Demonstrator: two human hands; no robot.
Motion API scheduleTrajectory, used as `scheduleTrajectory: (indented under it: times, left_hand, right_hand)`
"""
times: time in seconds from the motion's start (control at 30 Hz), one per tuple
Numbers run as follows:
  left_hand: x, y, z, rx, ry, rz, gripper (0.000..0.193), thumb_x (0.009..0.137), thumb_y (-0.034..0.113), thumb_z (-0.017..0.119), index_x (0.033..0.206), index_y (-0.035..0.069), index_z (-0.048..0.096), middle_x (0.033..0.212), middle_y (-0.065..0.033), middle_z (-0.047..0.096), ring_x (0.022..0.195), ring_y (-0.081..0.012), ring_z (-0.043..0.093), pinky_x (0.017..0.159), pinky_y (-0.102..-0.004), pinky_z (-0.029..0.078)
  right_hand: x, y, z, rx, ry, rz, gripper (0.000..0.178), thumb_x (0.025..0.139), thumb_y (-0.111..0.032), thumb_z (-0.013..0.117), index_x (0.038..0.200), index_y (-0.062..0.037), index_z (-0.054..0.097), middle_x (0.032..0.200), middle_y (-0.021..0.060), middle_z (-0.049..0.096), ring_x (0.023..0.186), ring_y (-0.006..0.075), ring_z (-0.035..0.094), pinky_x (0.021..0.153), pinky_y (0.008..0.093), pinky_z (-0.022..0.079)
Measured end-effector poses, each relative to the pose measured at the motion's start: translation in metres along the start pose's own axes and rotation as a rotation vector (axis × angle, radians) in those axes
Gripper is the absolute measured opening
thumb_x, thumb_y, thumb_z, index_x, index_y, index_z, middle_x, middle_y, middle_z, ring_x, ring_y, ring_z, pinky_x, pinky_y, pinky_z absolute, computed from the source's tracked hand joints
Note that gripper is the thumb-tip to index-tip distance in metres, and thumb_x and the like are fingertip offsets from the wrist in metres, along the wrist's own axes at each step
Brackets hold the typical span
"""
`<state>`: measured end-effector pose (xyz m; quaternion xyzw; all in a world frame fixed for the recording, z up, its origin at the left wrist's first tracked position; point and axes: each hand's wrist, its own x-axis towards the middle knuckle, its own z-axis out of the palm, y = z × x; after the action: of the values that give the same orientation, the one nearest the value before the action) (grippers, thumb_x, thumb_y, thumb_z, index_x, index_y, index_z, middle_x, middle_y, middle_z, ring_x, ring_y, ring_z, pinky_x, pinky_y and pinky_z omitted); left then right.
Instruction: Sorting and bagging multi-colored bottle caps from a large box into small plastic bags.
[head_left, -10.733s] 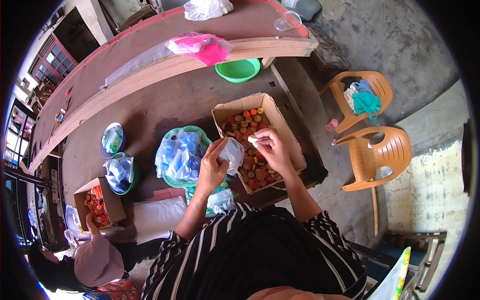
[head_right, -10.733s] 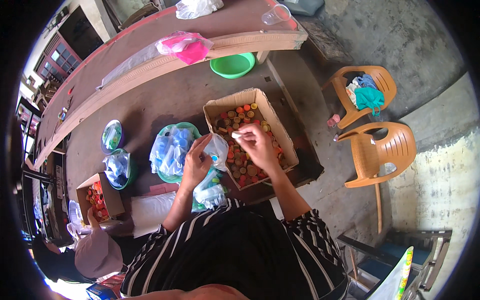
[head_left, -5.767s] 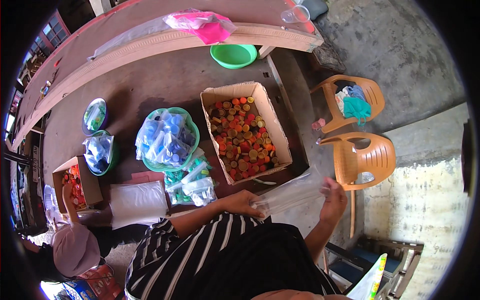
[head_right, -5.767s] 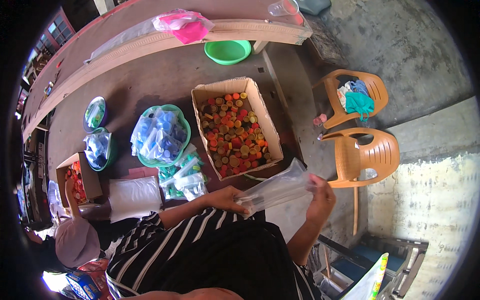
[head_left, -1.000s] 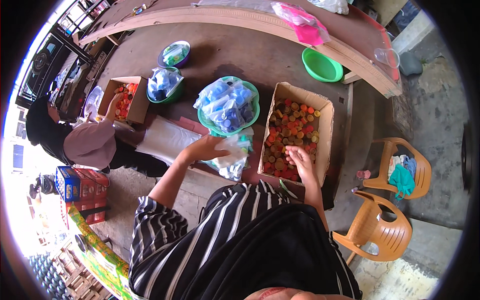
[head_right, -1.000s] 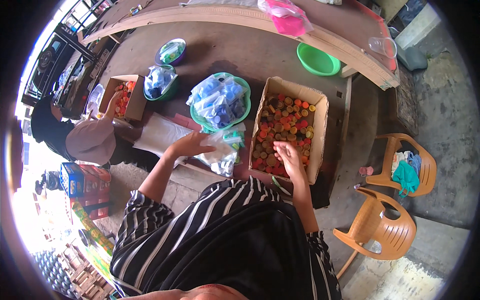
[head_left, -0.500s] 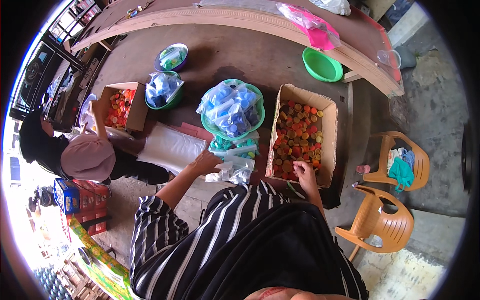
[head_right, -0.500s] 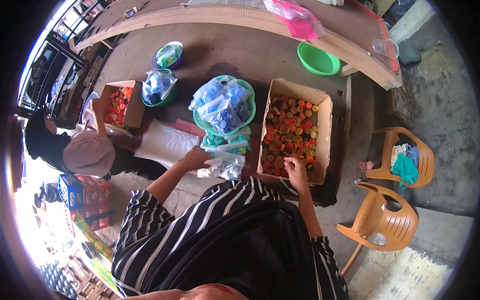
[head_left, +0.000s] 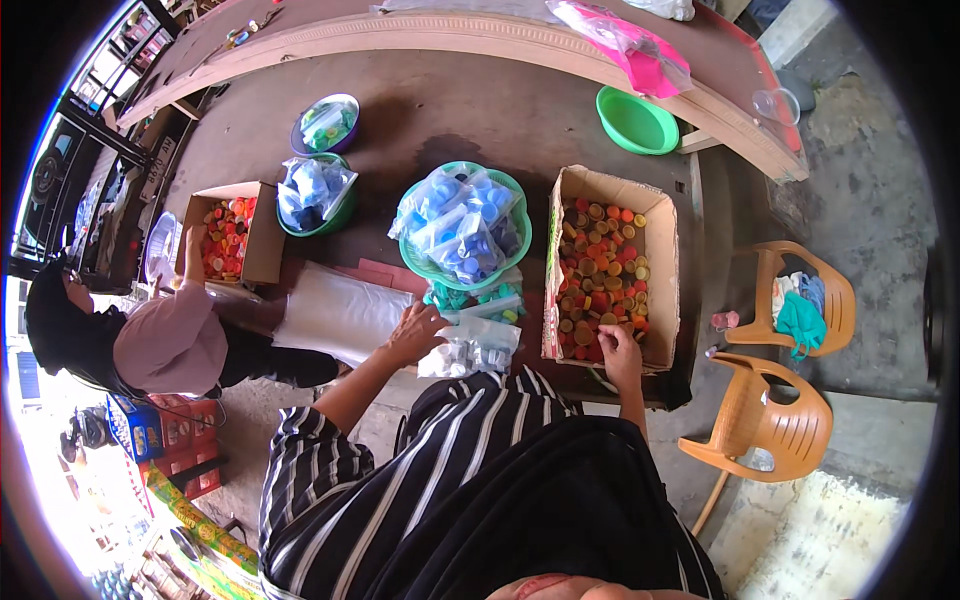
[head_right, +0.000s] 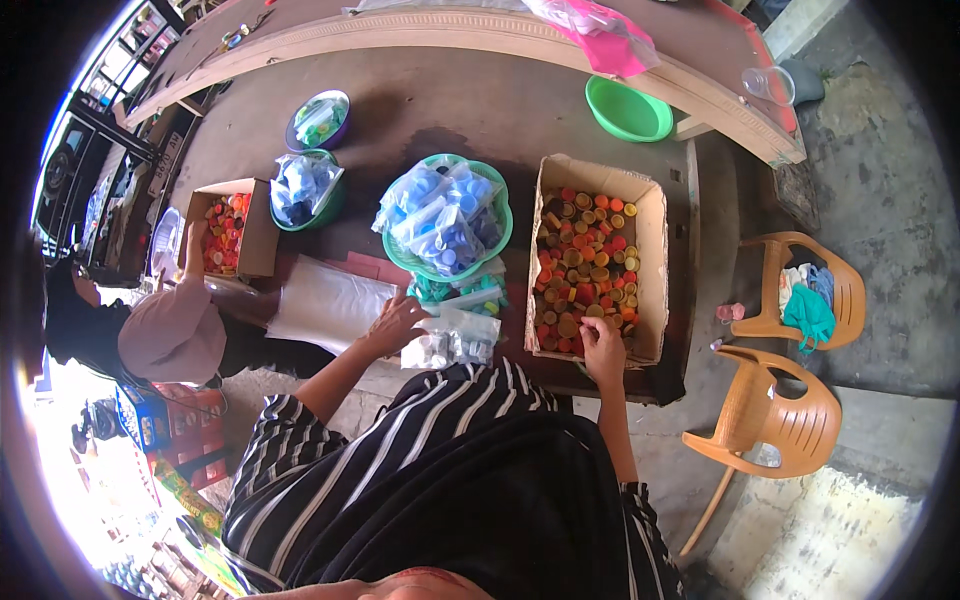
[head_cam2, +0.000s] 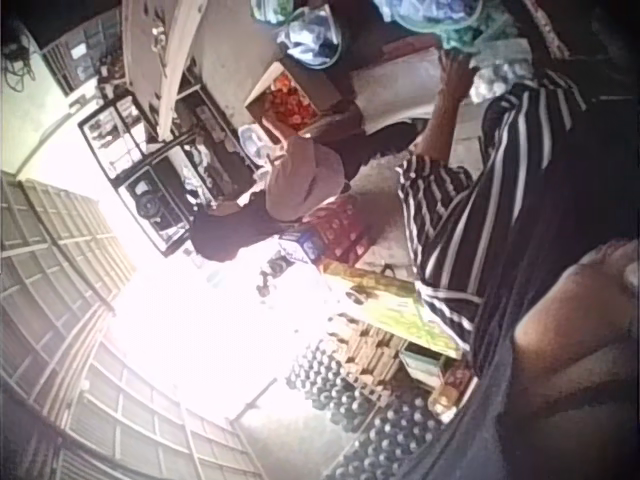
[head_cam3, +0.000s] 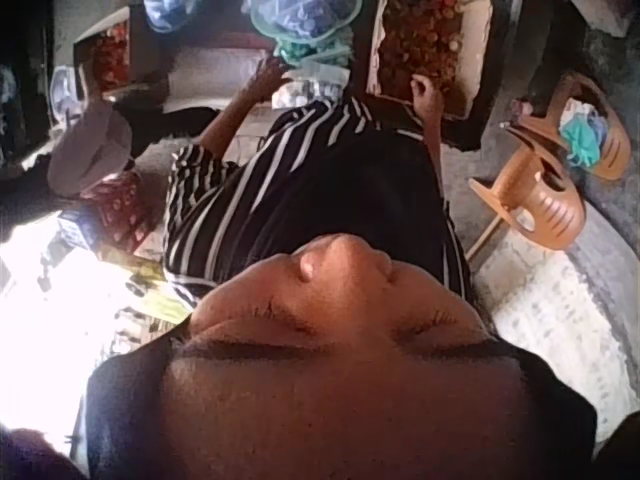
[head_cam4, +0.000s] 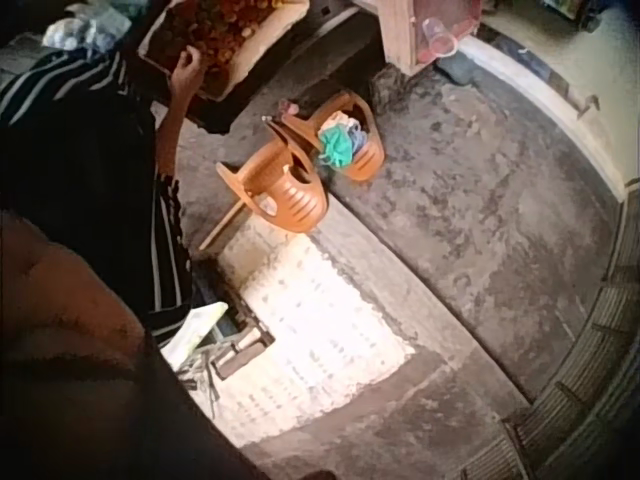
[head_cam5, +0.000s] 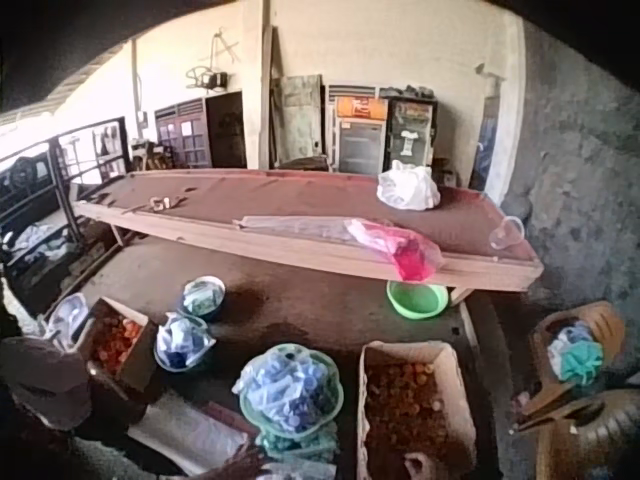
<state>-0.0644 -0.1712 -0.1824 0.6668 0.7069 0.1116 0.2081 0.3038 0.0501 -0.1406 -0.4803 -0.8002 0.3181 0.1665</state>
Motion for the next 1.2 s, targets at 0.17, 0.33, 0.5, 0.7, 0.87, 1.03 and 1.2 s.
scheduleTrajectory:
  times: [0.17,0.33,0.5,0.7,0.87,1.03,1.2]
  left_hand:
    - [-0.015,0.028,-0.007,-0.018,0.019,-0.02,0.093,0.07,0.036,0.083,0.145,0.008,0.035,0.121,-0.0126,0.055,0.122,-0.035,0.046,0.105,-0.0528,0.029]
    - [-0.017,0.035,-0.008,0.016,-0.051,-0.011,0.109,0.062,0.037,0.086,0.151,0.013,0.028,0.126,-0.0104,0.052,0.122,-0.0322,0.048,0.105,-0.054,0.03]
    - [-0.007,0.019,-0.006,0.012,-0.027,0.076,0.103,0.065,0.035,0.086,0.149,0.013,0.03,0.125,-0.0115,0.051,0.121,-0.0339,0.047,0.108,-0.054,0.029]
    - [-0.004,0.021,-0.002,0.112,0.099,0.087,0.102,0.068,0.04,0.083,0.151,0.015,0.029,0.122,-0.0094,0.051,0.121,-0.0291,0.048,0.11,-0.0546,0.027]
    - [-0.018,0.03,0.002,0.252,0.063,0.065,0.106,0.068,0.058,0.075,0.154,0.023,0.023,0.154,-0.0116,0.031,0.141,-0.0296,0.031,0.116,-0.064,0.011]
    - [-0.009,0.021,0.009,0.213,0.072,0.063,0.112,0.062,0.057,0.081,0.153,0.026,0.024,0.154,-0.0105,0.031,0.143,-0.0289,0.029,0.115,-0.0638,0.015]
    - [-0.007,0.024,-0.001,0.341,0.039,0.084,0.119,0.058,0.057,0.083,0.155,0.026,0.02,0.158,-0.0103,0.024,0.147,-0.0303,0.022,0.114,-0.0668,0.011]
  right_hand:
    - [-0.002,-0.004,0.002,-0.025,0.048,-0.02,0.018,0.088,-0.016,0.066,0.106,-0.0094,0.066,0.099,0.0093,0.067,0.092,0.0304,0.065,0.077,0.04,0.051]
    - [-0.001,-0.01,-0.001,-0.042,0.039,0.03,0.019,0.089,-0.017,0.066,0.106,-0.0099,0.066,0.1,0.0087,0.068,0.092,0.0301,0.065,0.078,0.0394,0.051]
    - [0.002,-0.013,-0.002,-0.065,0.028,0.032,0.02,0.089,-0.019,0.066,0.107,-0.0102,0.067,0.101,0.0084,0.069,0.093,0.0296,0.066,0.079,0.0393,0.051]
    - [0.002,-0.015,-0.002,-0.097,0.023,0.009,0.019,0.089,-0.019,0.067,0.106,-0.0105,0.067,0.099,0.0085,0.069,0.091,0.0295,0.066,0.077,0.0391,0.051]
    - [0.001,-0.026,-0.005,-0.068,-0.011,0.06,0.018,0.089,-0.017,0.064,0.103,-0.0068,0.067,0.102,0.0125,0.068,0.096,0.0329,0.065,0.083,0.039,0.05]
    - [0.002,-0.032,-0.006,-0.094,-0.022,0.069,0.017,0.089,-0.018,0.064,0.103,-0.0072,0.067,0.101,0.0126,0.068,0.096,0.0329,0.065,0.083,0.0392,0.05]
    - [0.003,-0.029,-0.006,-0.13,-0.005,0.044,0.016,0.09,-0.019,0.064,0.101,-0.0079,0.068,0.101,0.0128,0.068,0.094,0.0333,0.065,0.082,0.0399,0.05]
